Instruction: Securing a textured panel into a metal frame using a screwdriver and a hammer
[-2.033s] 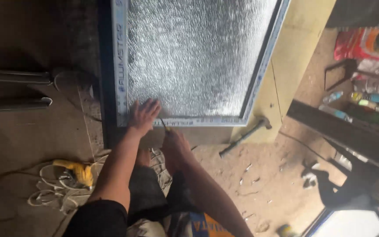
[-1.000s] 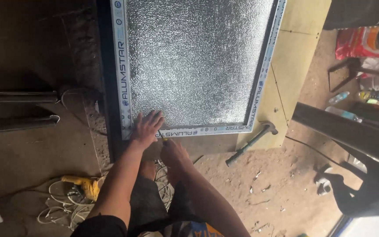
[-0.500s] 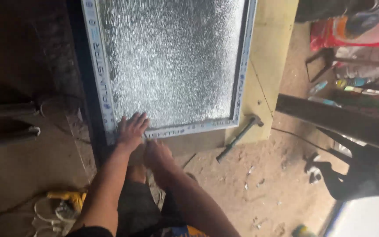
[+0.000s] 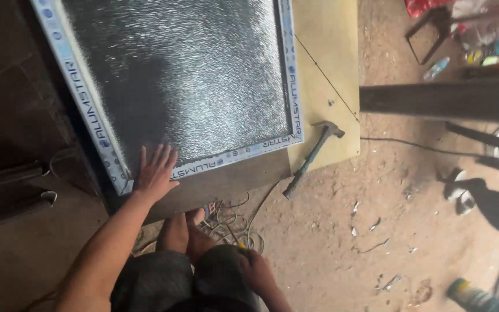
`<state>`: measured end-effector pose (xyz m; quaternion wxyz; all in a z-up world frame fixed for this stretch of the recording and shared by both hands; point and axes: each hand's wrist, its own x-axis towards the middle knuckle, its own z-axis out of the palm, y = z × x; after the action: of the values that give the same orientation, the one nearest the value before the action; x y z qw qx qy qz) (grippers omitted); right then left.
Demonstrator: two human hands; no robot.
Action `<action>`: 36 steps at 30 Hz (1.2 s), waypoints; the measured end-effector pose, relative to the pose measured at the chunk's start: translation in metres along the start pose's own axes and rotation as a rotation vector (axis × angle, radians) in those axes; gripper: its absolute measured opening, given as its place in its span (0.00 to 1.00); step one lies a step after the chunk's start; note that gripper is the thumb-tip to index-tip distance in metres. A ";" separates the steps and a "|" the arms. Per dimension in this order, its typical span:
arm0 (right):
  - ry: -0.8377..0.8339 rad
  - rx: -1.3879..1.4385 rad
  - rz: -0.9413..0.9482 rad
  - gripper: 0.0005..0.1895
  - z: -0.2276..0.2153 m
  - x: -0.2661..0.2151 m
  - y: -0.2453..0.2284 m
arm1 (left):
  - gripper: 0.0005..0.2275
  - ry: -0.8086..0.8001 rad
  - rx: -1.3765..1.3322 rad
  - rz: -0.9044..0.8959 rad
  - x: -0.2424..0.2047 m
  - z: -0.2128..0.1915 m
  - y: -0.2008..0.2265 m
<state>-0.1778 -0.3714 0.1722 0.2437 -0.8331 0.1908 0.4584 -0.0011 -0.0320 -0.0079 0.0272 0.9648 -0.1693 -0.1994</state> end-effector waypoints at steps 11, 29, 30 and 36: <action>-0.154 0.099 0.467 0.28 0.028 -0.040 0.111 | 0.64 -0.115 -0.192 0.139 0.161 -0.051 0.117; -0.091 0.185 0.364 0.22 -0.014 -0.016 0.030 | 0.26 0.170 -0.478 -0.138 -0.055 0.014 0.090; -0.085 0.213 0.354 0.22 -0.009 -0.016 0.038 | 0.25 0.158 -0.485 -0.249 -0.079 0.025 0.077; -0.076 -0.019 0.352 0.30 0.047 0.002 0.124 | 0.25 0.006 -0.369 -0.460 -0.210 0.039 0.020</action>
<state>-0.2749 -0.4446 0.1203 0.1589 -0.7711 0.3200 0.5270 -0.2037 0.0207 0.0371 0.1567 0.9572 0.0930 -0.2251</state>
